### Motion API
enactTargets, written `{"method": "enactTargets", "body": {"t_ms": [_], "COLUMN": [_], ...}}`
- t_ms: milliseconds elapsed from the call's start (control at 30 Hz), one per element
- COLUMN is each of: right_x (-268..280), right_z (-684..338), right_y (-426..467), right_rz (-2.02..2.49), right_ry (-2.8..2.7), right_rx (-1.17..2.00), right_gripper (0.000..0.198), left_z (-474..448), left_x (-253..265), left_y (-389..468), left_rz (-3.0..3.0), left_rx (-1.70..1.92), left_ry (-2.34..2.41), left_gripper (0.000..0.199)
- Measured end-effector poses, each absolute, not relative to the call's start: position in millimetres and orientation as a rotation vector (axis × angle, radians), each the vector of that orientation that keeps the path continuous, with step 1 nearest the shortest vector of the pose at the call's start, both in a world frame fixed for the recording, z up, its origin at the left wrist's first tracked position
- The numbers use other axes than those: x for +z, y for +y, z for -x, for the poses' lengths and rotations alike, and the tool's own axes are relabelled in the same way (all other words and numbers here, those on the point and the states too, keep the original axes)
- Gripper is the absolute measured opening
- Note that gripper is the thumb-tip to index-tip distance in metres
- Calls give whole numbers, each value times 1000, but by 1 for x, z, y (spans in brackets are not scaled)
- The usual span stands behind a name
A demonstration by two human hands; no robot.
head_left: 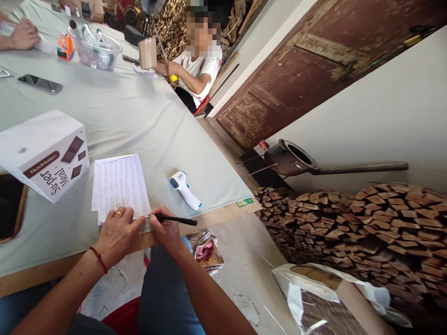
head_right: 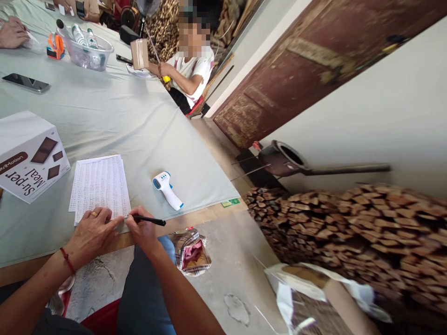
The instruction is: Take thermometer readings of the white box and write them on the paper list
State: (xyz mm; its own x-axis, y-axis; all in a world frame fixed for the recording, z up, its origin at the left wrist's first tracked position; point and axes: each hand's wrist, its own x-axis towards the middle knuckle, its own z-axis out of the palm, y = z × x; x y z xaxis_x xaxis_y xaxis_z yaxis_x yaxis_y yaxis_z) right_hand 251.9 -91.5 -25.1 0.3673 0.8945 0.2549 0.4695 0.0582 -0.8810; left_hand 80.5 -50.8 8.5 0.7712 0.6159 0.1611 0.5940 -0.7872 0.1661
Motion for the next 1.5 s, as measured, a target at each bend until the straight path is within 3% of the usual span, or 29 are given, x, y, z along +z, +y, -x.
{"method": "enactTargets", "body": {"t_ms": [300,533,667,800,1000,1200,1500], "right_x": [-24,-28,-25,-21,-35,-38,-31], "right_z": [-252,-254,-254,-253,-253,-251,-244], "right_y": [-91,-92,-90,-87,-84,-83,-87], "right_rz": [1561,1514,1480,1466,1437,1402,1390], "right_ry": [-1265,-848,-753,-756,-809,-864,-920], "right_rx": [518,477,531,595,627,644,663], "right_gripper": [11,15,22,27,24,23,26], "left_z": [-81,-81,-71,-48,-31,-22,-13], "left_x": [6,8,12,14,7,-2,-5], "left_y": [-50,-50,-43,-21,-1,2,9], "left_rz": [-2877,-2880,-2817,-2663,-2448,-2012,-1845], "left_rx": [333,330,390,676,1236,1387,1233], "left_ry": [976,967,896,939,1273,1519,1758], "left_gripper": [25,23,11,35,40,38,45]}}
